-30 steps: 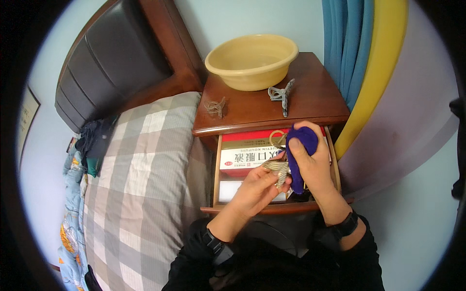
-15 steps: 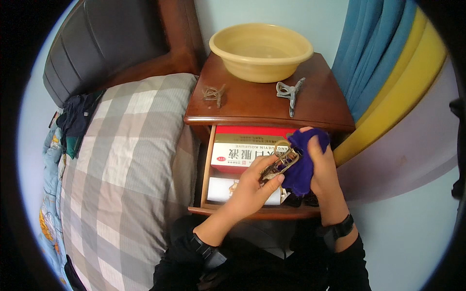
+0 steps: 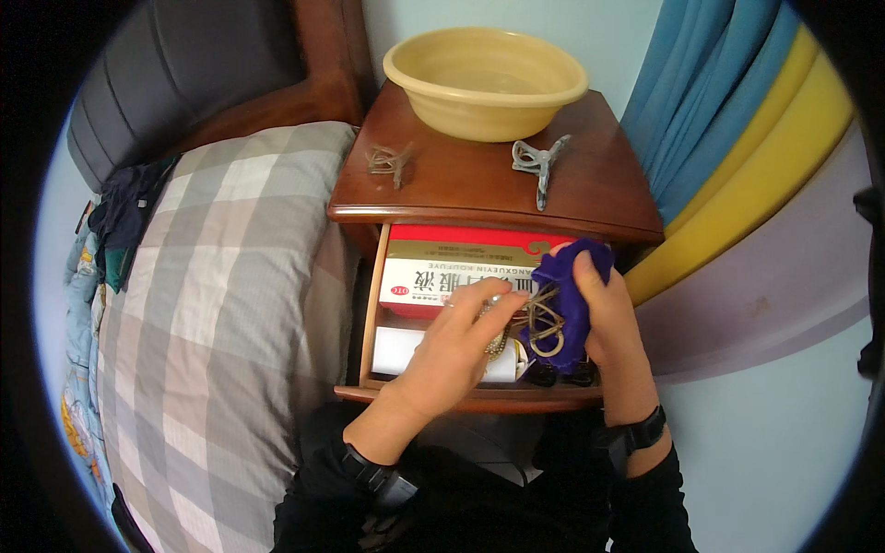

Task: The person wipes several red and white boxes with a purple cloth, then places them into a bedside drawer. They also wipe and place a small white box and several hair clips into the drawer.

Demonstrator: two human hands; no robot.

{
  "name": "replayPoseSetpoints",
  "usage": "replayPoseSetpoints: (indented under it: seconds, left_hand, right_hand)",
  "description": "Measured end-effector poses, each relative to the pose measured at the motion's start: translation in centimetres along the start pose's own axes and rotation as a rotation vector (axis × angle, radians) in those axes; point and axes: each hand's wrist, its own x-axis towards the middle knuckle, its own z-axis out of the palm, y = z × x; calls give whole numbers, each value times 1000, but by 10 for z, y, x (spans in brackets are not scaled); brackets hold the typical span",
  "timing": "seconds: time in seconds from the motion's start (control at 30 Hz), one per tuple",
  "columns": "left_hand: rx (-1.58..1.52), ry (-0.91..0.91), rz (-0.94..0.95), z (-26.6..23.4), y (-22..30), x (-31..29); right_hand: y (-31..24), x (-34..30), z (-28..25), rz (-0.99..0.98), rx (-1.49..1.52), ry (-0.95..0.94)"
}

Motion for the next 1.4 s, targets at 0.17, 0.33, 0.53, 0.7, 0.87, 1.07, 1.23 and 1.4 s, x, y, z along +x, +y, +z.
replayPoseSetpoints:
  seconds: [0.17,0.33,0.53,0.7,0.87,1.07,1.23,1.4]
  left_hand:
    - [174,111,59,4,-8,-1]
    - [-649,244,-484,16,-6,0]
    - [-971,194,-528,32,9,-5]
    - [-942,195,-647,29,0,-8]
    - [-744,238,-598,27,-2,-5]
    - [-487,177,-465,28,4,-6]
    - [-195,101,-336,29,11,-9]
    - [-384,179,-364,31,13,-8]
  right_hand:
    - [13,-1,-2,-238,-398,-56]
    - [15,-2,3,-434,-158,152]
    - [22,-16,25,-805,-676,176]
    - [31,-11,16,-414,-193,90]
    - [24,-1,3,-476,-298,154]
    - [7,-11,12,-654,-449,4]
    - [24,-12,23,-507,-629,-111]
    - [28,-11,20,-602,-564,100]
